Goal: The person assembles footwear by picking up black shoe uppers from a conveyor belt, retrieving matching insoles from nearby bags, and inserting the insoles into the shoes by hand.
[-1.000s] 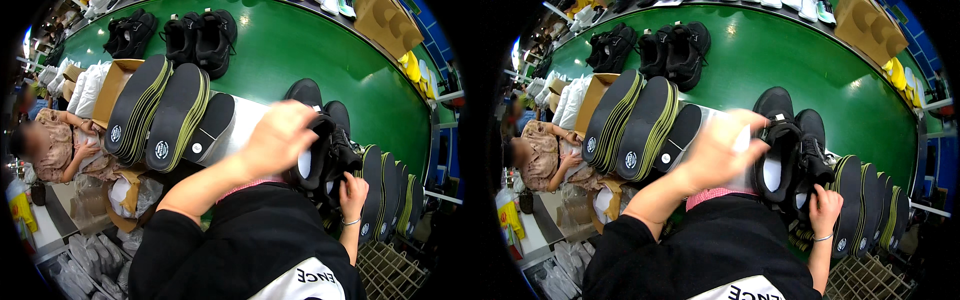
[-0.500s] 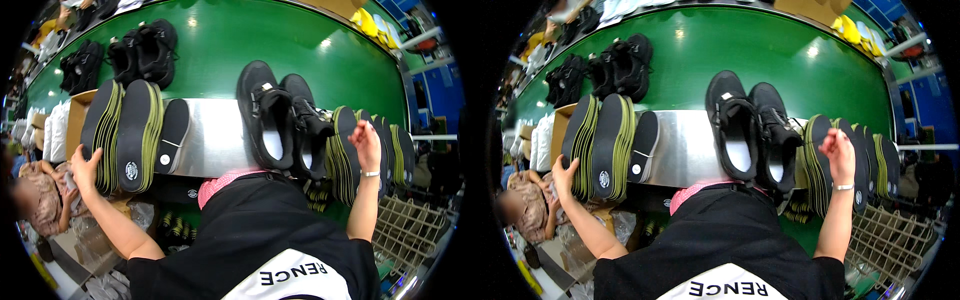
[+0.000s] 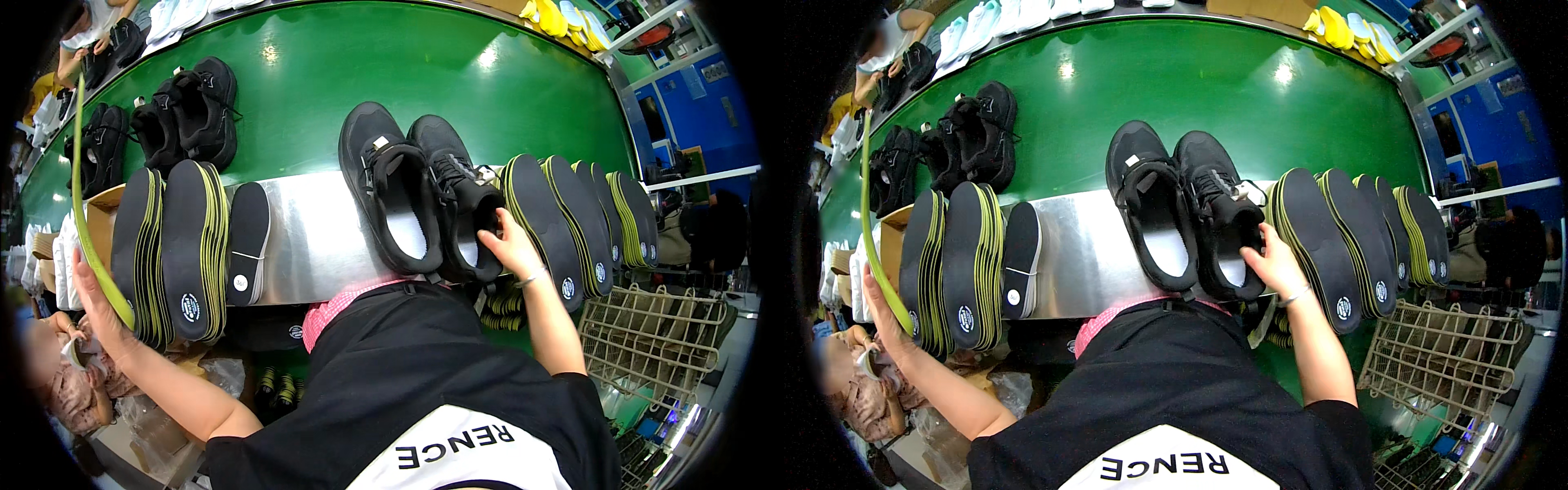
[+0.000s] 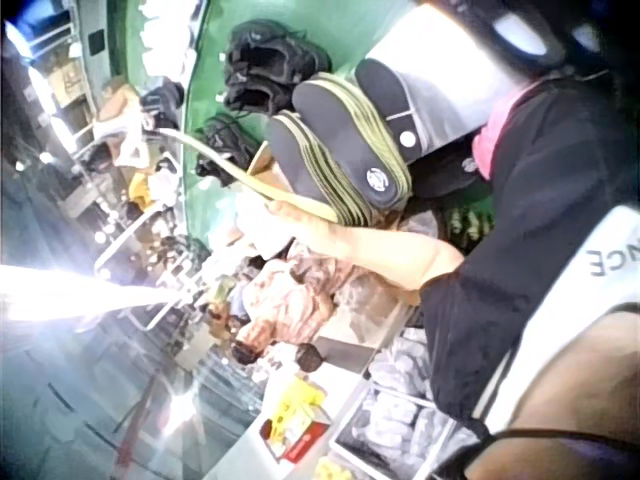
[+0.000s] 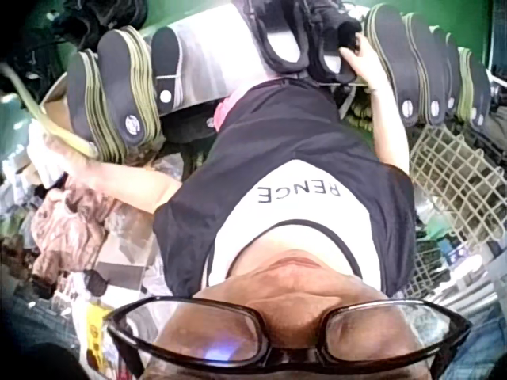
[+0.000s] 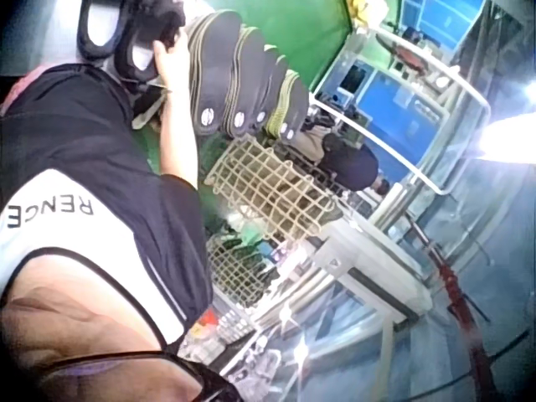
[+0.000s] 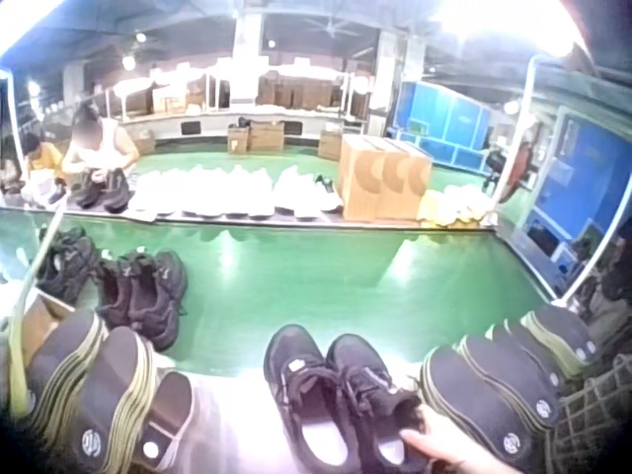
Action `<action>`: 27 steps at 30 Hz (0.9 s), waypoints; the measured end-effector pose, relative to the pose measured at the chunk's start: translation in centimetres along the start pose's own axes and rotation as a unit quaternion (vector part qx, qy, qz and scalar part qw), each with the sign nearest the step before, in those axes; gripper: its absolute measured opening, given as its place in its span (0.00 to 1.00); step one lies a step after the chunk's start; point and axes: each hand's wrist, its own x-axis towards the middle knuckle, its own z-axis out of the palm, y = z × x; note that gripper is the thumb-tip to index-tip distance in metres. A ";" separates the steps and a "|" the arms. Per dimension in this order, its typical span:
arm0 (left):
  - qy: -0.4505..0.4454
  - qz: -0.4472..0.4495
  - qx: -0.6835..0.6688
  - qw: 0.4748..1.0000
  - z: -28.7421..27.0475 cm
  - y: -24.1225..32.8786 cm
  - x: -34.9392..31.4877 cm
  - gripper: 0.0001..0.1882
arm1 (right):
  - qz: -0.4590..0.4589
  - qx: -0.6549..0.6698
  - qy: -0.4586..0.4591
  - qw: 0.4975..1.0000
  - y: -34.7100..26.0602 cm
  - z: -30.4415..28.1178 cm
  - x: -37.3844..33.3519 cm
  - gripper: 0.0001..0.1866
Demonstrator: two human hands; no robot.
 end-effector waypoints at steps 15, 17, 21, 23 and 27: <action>-0.449 -0.139 -0.300 0.830 22.3 0.7 -18.8 0.18 | -0.130 0.248 0.058 0.958 -10.5 -5.7 -2.9 0.18; -0.509 -0.092 -0.192 0.834 22.8 1.0 -20.6 0.21 | -0.219 0.167 -0.013 0.961 -12.8 -3.7 -3.4 0.26; -0.647 0.085 -0.127 0.747 23.6 0.4 -21.2 0.35 | -0.237 0.118 -0.012 0.964 -13.4 -0.4 -2.6 0.28; -0.663 0.059 -0.193 0.721 23.1 0.9 -19.0 0.42 | -0.265 0.088 0.027 0.960 -13.6 -0.9 -2.7 0.25; -0.569 -0.224 -0.429 0.665 22.4 0.1 -14.8 0.41 | -0.357 0.077 -0.019 0.931 -13.2 -2.2 -3.3 0.14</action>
